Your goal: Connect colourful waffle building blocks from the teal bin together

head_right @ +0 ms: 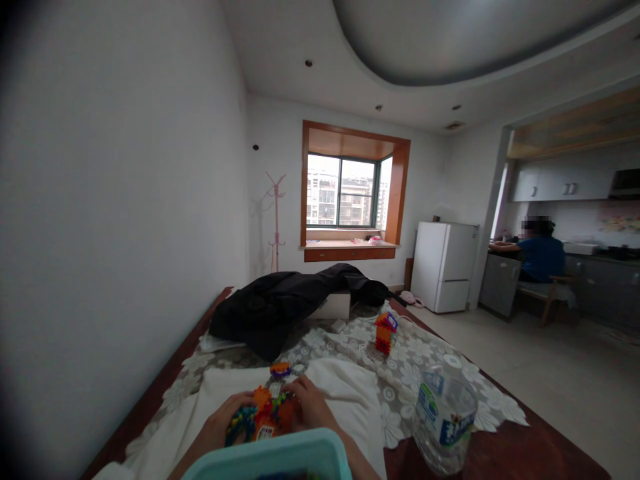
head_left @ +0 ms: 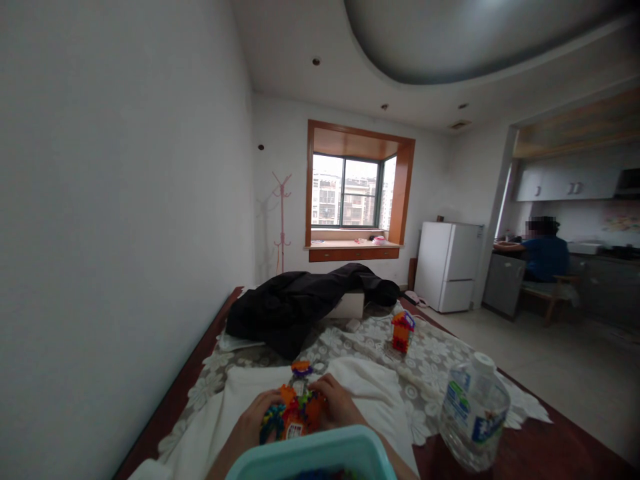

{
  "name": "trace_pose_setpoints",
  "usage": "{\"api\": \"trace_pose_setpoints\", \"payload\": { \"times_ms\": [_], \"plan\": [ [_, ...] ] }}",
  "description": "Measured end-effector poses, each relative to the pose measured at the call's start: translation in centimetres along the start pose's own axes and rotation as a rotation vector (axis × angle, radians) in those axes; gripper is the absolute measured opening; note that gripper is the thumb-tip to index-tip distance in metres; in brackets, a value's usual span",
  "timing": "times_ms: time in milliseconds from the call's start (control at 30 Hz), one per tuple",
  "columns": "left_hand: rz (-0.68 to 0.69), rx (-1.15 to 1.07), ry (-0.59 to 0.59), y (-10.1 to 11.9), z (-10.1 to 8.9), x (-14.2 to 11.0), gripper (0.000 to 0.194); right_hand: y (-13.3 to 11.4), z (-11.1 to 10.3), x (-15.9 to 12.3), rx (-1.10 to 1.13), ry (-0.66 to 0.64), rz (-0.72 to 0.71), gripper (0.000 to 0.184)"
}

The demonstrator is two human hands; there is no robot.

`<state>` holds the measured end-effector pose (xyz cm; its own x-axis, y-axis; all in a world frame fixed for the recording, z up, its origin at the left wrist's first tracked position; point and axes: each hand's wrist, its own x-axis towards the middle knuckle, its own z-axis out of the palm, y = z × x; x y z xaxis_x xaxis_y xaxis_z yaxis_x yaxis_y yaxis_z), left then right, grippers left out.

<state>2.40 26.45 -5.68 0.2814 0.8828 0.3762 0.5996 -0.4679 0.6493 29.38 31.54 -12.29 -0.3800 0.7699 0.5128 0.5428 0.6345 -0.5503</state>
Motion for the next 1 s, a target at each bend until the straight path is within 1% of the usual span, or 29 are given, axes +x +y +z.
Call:
{"api": "trace_pose_setpoints", "payload": {
  "times_ms": [67, 133, 167, 200, 333, 400, 500, 567, 633, 700, 767, 833, 933, 1000],
  "plan": [
    [0.012, -0.024, -0.019, 0.3, 0.0, 0.0, 0.053, -0.3, -0.1, 0.0, 0.050, 0.017, -0.004, 0.064],
    [0.023, -0.050, -0.067, 0.7, 0.1, 0.1, 0.046, -0.8, -0.6, 0.0, 0.078, 0.014, 0.021, 0.056],
    [0.024, -0.062, -0.097, 0.8, 0.2, 0.1, 0.043, -1.1, -0.9, 0.0, 0.080, 0.007, 0.036, 0.055],
    [0.020, -0.071, -0.124, 1.0, 0.2, 0.2, 0.040, -1.4, -1.1, 0.0, 0.086, -0.004, 0.046, 0.057],
    [-0.009, -0.075, -0.185, 0.8, 0.4, 0.3, 0.037, -2.2, -1.6, -0.1, 0.094, -0.054, 0.069, 0.082],
    [-0.004, -0.058, -0.164, 0.3, 0.4, 0.2, 0.040, -2.3, -1.4, -0.1, 0.071, -0.087, 0.085, 0.083],
    [-0.028, 0.016, -0.047, -0.4, 0.1, -0.2, 0.057, -2.7, -1.5, -0.1, 0.056, -0.100, 0.086, 0.074],
    [-0.078, 0.079, 0.006, -0.6, 0.0, -0.4, 0.063, -3.3, -1.8, -0.3, 0.072, -0.085, 0.081, 0.072],
    [-0.110, 0.103, 0.011, -0.6, -0.1, -0.5, 0.059, -4.2, -2.4, -0.5, 0.117, -0.057, 0.094, 0.071],
    [-0.104, 0.088, 0.008, -0.5, 0.0, -0.6, 0.052, -5.2, -3.0, -0.6, 0.173, -0.031, 0.112, 0.070],
    [-0.070, 0.053, -0.023, -0.3, 0.1, -0.6, 0.048, -6.0, -3.4, -0.7, 0.201, -0.008, 0.120, 0.069],
    [-0.036, 0.014, -0.083, -0.1, 0.3, -0.5, 0.048, -6.4, -3.4, -0.6, 0.199, -0.013, 0.114, 0.065],
    [-0.028, -0.049, -0.172, 0.3, 0.5, -0.5, 0.058, -5.9, -3.1, -0.4, 0.248, -0.067, 0.082, 0.059],
    [-0.057, -0.064, -0.209, 0.6, 0.5, -0.5, 0.059, -5.4, -2.9, -0.4, 0.329, -0.099, 0.052, 0.056]
  ]
}}
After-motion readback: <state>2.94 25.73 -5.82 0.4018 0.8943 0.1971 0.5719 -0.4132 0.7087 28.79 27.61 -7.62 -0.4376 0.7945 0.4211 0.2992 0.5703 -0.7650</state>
